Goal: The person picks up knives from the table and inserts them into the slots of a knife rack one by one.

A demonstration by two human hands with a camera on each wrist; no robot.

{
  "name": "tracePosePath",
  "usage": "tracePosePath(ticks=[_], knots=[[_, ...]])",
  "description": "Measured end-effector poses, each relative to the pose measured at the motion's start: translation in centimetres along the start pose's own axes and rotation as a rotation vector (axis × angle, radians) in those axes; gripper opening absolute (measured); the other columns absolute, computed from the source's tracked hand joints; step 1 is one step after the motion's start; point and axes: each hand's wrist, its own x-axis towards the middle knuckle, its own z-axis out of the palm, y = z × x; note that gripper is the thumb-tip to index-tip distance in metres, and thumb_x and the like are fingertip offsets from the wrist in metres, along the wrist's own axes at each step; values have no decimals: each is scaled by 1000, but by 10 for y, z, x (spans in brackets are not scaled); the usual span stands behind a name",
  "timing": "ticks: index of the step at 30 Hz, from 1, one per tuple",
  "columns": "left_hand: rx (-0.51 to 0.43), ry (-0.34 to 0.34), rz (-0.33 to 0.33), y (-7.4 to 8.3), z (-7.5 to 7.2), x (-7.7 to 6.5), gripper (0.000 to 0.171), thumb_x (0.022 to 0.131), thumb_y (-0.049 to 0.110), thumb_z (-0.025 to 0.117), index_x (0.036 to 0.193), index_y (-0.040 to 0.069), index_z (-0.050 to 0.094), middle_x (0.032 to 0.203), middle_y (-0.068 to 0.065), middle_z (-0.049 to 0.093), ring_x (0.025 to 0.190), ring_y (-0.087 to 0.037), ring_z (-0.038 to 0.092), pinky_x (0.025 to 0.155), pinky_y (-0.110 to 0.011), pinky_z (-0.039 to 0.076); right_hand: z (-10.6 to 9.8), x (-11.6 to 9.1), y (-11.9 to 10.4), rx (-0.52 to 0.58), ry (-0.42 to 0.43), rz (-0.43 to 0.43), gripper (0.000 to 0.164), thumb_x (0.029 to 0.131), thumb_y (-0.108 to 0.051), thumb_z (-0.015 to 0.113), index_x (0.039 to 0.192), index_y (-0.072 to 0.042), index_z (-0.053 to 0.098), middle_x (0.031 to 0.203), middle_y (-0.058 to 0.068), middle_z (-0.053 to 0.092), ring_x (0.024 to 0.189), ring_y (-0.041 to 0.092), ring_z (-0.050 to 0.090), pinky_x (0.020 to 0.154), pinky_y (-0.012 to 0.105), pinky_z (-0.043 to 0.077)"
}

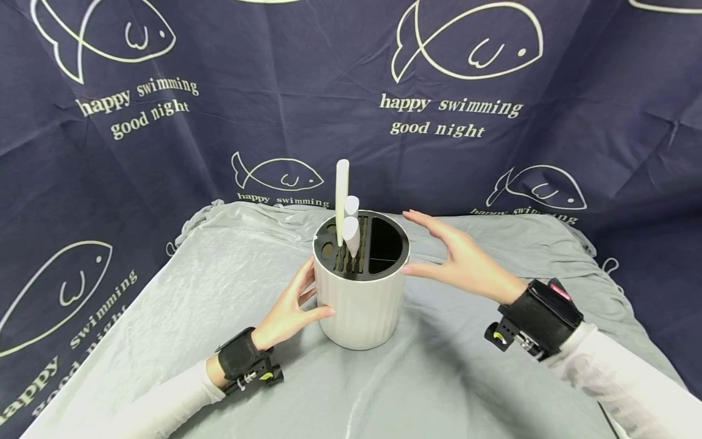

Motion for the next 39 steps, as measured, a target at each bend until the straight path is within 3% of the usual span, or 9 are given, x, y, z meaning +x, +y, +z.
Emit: tracePosePath(ticks=[5, 12, 21, 28, 35, 39], knots=[[-2, -4, -2, 0, 0, 0, 102, 81, 7, 78, 157, 22, 11, 158, -7, 25, 144, -22, 27, 116, -46, 29, -8, -14, 9, 10, 20, 56, 81, 80, -12, 80, 149, -26, 38, 151, 4, 41, 128, -7, 39, 103, 6, 32], [-9, -8, -2, 3, -1, -2, 101, 82, 8, 78, 157, 25, 11, 159, -5, 22, 145, -23, 25, 116, -47, 29, -16, -32, 19, 13, 38, 158, 80, 82, -15, 79, 149, -29, 38, 151, -3, 40, 126, -4, 42, 99, 4, 33], [-5, -10, -5, 0, -1, -2, 102, 82, 8, 78, 157, 23, 11, 159, -5, 22, 145, -22, 26, 116, -46, 29, -22, -52, 38, 28, 80, 123, 81, 79, -3, 79, 148, -17, 40, 145, -17, 42, 126, -11, 39, 98, 5, 35], [-8, -9, 9, 1, 0, 0, 102, 81, 7, 78, 157, 24, 12, 159, -6, 23, 144, -23, 26, 116, -47, 30, -32, -71, 49, 36, 76, 173, 78, 82, -1, 75, 149, -16, 38, 147, -16, 40, 123, -12, 40, 95, 4, 35], [-9, -11, 8, 2, -1, 0, 101, 82, 7, 78, 157, 23, 12, 159, -6, 23, 144, -23, 26, 116, -47, 30, -41, -88, 65, 53, 111, 165, 83, 80, 8, 72, 151, -12, 34, 145, -17, 39, 125, -13, 38, 93, 4, 37], [-7, -11, 8, 2, -1, 0, 101, 82, 7, 78, 157, 22, 12, 159, -7, 23, 144, -24, 26, 115, -48, 30, -48, -97, 73, 17, 128, 208, 83, 81, 4, 74, 151, -15, 33, 143, -18, 40, 123, -15, 39, 91, 2, 37]])
